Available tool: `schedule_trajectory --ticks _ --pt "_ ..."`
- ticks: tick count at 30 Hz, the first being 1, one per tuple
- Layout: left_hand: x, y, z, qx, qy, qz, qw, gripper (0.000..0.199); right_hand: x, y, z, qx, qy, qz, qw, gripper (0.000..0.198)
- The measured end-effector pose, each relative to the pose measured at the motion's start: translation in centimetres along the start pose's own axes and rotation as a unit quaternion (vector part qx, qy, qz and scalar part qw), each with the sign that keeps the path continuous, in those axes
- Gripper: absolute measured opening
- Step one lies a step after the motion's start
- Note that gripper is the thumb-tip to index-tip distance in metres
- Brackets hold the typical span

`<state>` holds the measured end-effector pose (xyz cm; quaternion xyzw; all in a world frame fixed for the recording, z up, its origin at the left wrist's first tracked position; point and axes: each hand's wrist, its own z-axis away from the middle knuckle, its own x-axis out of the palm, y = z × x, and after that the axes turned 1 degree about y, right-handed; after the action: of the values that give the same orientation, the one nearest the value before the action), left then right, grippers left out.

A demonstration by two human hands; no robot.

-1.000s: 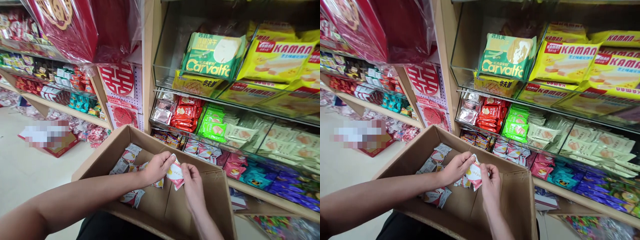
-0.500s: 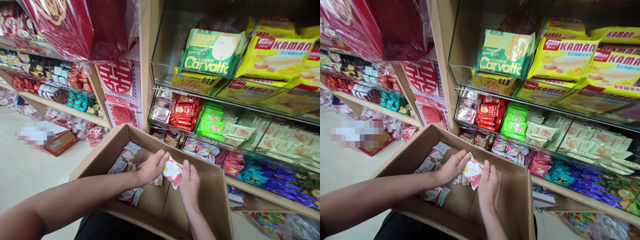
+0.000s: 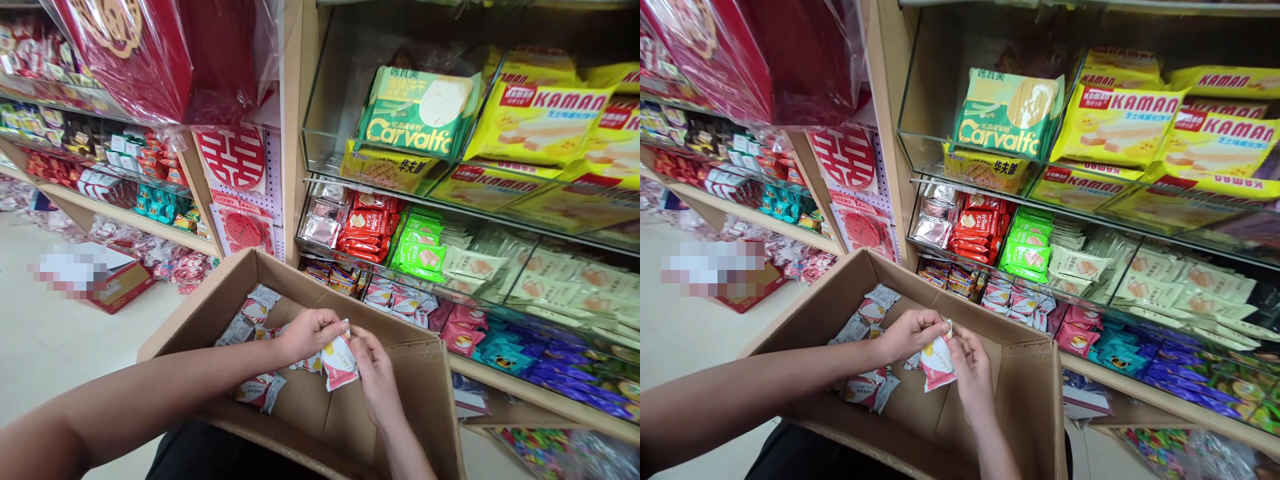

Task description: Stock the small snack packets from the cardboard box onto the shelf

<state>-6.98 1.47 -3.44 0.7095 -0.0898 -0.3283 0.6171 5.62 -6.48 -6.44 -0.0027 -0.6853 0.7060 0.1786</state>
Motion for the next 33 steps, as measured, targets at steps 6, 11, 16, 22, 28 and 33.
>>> schedule_trajectory --ticks 6,11,16,22,28,33 --pt "0.6 -0.3 0.3 -0.056 -0.013 0.178 0.982 0.046 0.4 -0.2 -0.1 0.051 0.054 -0.105 0.992 0.035" --pt "0.8 -1.0 0.4 -0.182 -0.146 0.228 0.945 0.055 -0.5 -0.1 -0.5 0.083 0.074 -0.175 0.978 0.03" --pt "0.2 -1.6 0.2 -0.151 -0.141 0.195 0.959 0.048 -2.3 0.5 -0.8 0.063 0.056 -0.097 0.992 0.043" --pt "-0.1 -1.9 0.5 -0.112 -0.162 0.068 0.978 0.035 -4.0 -0.1 -0.8 0.052 -0.074 0.056 0.994 0.039" --pt "-3.2 0.9 -0.7 0.151 -0.054 -0.176 0.971 0.025 -8.2 -3.4 -3.2 -0.009 0.009 0.135 0.991 0.04" --pt "-6.8 0.8 -2.3 0.201 0.041 -0.474 0.856 0.033 -12.9 -4.5 -7.1 -0.007 0.115 0.148 0.982 0.05"
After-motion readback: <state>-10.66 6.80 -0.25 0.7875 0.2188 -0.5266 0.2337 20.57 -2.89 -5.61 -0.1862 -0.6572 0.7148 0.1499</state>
